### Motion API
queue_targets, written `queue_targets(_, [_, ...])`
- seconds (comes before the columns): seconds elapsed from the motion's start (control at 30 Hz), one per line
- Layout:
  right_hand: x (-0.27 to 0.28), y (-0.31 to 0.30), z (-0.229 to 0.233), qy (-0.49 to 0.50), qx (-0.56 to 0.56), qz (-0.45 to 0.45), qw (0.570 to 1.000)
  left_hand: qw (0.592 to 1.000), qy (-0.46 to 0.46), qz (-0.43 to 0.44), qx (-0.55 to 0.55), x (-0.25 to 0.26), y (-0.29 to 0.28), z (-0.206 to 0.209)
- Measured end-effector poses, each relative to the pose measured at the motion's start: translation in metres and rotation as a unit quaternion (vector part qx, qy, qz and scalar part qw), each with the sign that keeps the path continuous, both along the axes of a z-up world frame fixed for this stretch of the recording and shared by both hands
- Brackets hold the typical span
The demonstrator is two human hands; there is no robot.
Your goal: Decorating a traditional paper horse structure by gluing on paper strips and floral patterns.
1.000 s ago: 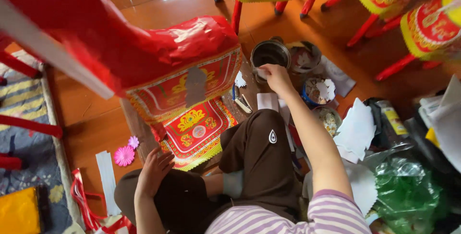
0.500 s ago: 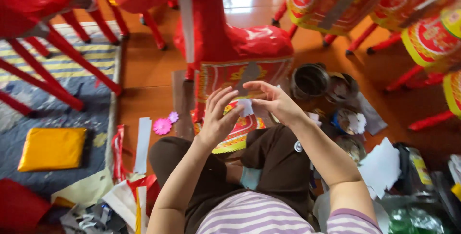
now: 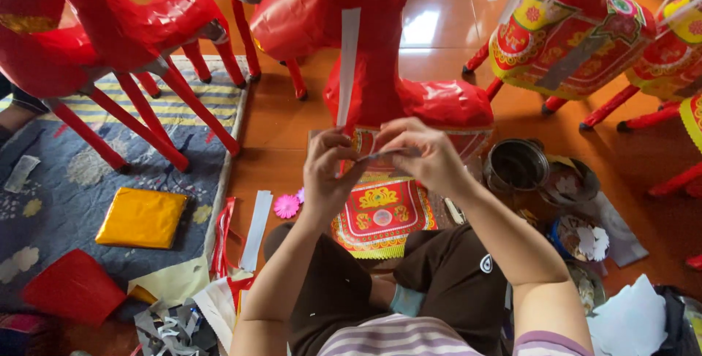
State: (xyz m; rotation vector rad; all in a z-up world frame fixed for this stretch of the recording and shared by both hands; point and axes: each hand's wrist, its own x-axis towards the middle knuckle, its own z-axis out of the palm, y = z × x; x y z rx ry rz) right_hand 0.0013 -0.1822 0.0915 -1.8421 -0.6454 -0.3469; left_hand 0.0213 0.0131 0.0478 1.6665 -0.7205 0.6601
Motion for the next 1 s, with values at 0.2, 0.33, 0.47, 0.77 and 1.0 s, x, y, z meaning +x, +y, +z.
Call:
queue_targets(0.2, [0.044,-0.008,0.074,-0.11,-0.05,-0.037,0.992,0.997,-0.038,0.064,-0.015,0.036,0.001,0.042])
queue_targets(0.33, [0.076,-0.002,0.117,-0.146,-0.091,-0.08,0.982,0.989,-0.08,0.112,0.046,0.055,-0.002,0.092])
queue_targets(0.47, [0.102,-0.001,0.126,-0.162,-0.098,-0.111,0.976,0.969,-0.079,0.164,0.169,0.089,0.002,0.116])
queue_targets(0.77, [0.121,-0.005,0.112,-0.171,-0.067,-0.126,0.975,0.951,-0.008,0.148,0.273,0.121,0.019,0.147])
queue_targets(1.0, [0.134,-0.009,0.097,-0.202,-0.02,-0.122,0.972,0.953,-0.052,0.149,0.259,0.121,0.023,0.144])
